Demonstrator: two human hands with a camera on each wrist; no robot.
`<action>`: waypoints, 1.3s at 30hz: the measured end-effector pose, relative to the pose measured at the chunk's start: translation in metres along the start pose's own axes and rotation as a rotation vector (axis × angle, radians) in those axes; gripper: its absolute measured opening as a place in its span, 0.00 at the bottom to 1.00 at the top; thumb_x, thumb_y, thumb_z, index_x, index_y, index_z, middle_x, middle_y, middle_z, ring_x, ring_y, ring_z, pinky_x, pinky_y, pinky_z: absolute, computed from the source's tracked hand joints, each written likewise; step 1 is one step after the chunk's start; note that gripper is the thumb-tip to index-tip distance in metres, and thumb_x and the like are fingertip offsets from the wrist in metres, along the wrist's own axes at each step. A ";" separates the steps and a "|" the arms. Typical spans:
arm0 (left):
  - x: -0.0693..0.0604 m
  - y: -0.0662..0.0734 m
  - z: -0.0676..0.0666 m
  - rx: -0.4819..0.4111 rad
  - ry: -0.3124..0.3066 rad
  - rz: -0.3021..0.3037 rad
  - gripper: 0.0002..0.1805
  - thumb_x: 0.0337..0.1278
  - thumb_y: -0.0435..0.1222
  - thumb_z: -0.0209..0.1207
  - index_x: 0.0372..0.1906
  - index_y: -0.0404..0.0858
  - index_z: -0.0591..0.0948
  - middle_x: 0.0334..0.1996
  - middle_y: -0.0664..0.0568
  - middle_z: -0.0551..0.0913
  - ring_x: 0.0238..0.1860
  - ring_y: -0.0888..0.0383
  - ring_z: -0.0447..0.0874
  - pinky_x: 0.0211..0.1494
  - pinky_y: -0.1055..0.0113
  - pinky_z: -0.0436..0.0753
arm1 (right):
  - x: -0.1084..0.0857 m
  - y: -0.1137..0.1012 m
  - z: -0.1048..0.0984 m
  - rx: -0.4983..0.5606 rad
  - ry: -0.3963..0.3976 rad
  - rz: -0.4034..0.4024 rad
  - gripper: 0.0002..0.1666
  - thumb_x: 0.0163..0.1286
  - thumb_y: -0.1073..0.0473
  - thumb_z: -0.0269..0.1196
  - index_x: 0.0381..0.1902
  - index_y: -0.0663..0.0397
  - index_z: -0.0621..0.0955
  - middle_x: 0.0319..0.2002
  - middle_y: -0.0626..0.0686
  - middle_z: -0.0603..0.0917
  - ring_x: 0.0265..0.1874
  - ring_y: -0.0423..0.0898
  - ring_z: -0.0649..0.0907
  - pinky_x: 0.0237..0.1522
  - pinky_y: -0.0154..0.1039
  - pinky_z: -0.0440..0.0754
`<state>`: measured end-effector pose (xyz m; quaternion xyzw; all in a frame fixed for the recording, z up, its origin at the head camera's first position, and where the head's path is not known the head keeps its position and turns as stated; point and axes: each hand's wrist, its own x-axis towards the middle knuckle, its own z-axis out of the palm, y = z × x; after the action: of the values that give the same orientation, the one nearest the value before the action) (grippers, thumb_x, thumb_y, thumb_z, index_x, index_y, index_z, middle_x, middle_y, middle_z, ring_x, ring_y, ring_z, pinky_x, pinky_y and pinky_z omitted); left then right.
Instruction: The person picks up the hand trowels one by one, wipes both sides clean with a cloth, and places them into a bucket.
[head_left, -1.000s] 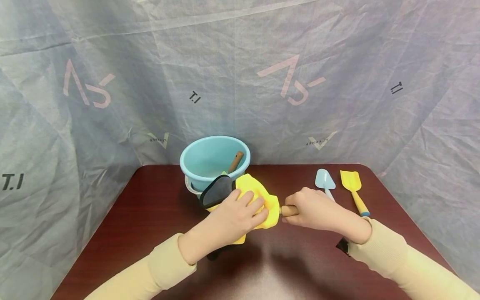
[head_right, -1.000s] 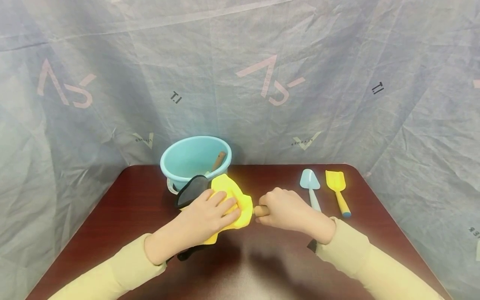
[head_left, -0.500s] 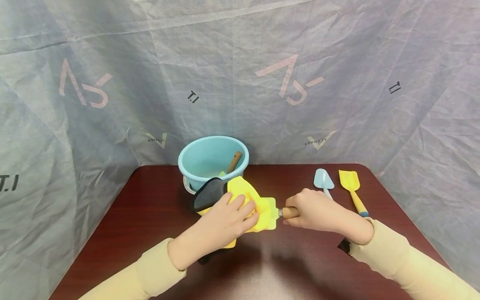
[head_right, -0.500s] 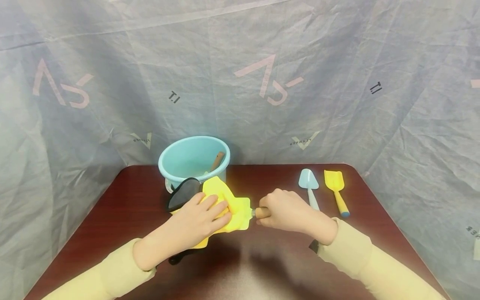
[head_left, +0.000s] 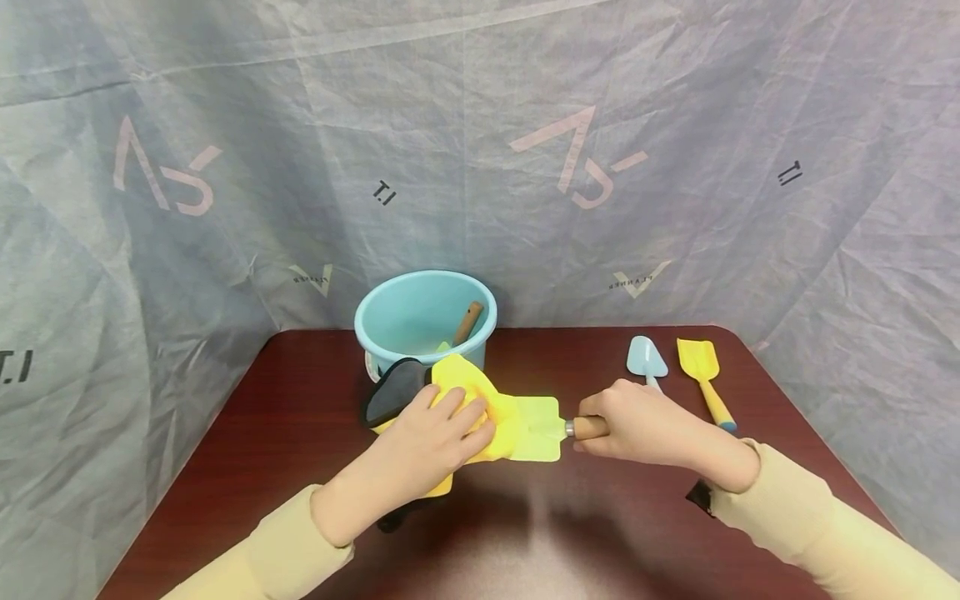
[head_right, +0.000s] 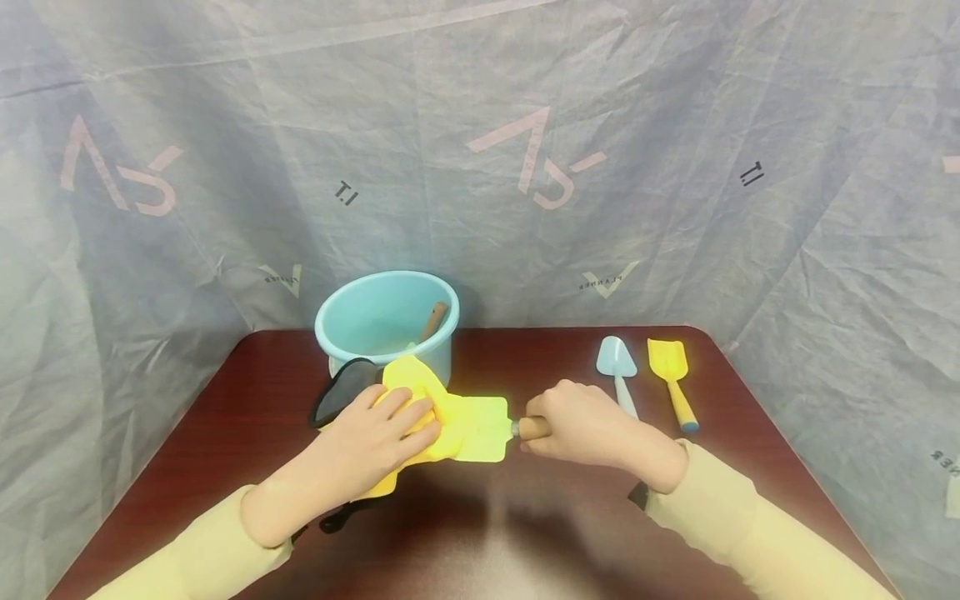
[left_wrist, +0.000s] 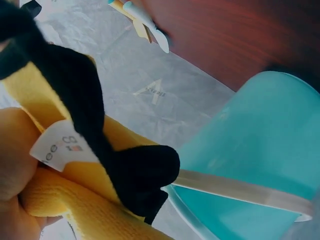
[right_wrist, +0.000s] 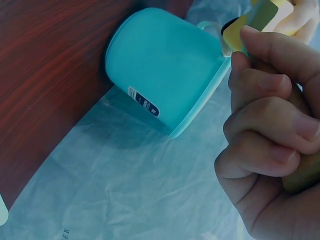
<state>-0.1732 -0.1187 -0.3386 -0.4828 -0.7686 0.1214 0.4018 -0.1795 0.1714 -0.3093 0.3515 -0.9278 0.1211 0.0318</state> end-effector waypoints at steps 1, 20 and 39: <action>-0.001 -0.001 0.000 -0.003 0.002 -0.003 0.12 0.48 0.31 0.49 0.40 0.43 0.77 0.40 0.51 0.78 0.36 0.51 0.75 0.34 0.59 0.73 | -0.001 0.001 0.000 0.004 0.000 -0.002 0.23 0.51 0.53 0.71 0.13 0.41 0.66 0.14 0.35 0.53 0.16 0.31 0.57 0.16 0.27 0.60; -0.036 -0.011 -0.008 -0.005 -0.037 -0.153 0.18 0.38 0.32 0.65 0.40 0.42 0.75 0.38 0.49 0.76 0.38 0.48 0.75 0.34 0.58 0.74 | -0.006 0.004 0.001 0.069 -0.015 -0.009 0.20 0.53 0.53 0.69 0.15 0.40 0.68 0.15 0.35 0.54 0.16 0.30 0.58 0.17 0.26 0.59; -0.042 -0.023 -0.029 -0.015 -0.039 -0.251 0.24 0.34 0.32 0.69 0.44 0.43 0.76 0.42 0.47 0.77 0.41 0.47 0.74 0.37 0.57 0.74 | -0.004 0.007 0.002 0.083 0.002 -0.034 0.21 0.54 0.54 0.69 0.14 0.41 0.67 0.15 0.35 0.52 0.16 0.30 0.56 0.17 0.26 0.57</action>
<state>-0.1580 -0.1709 -0.3278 -0.3834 -0.8315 0.0737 0.3952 -0.1814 0.1786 -0.3137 0.3680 -0.9159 0.1594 0.0200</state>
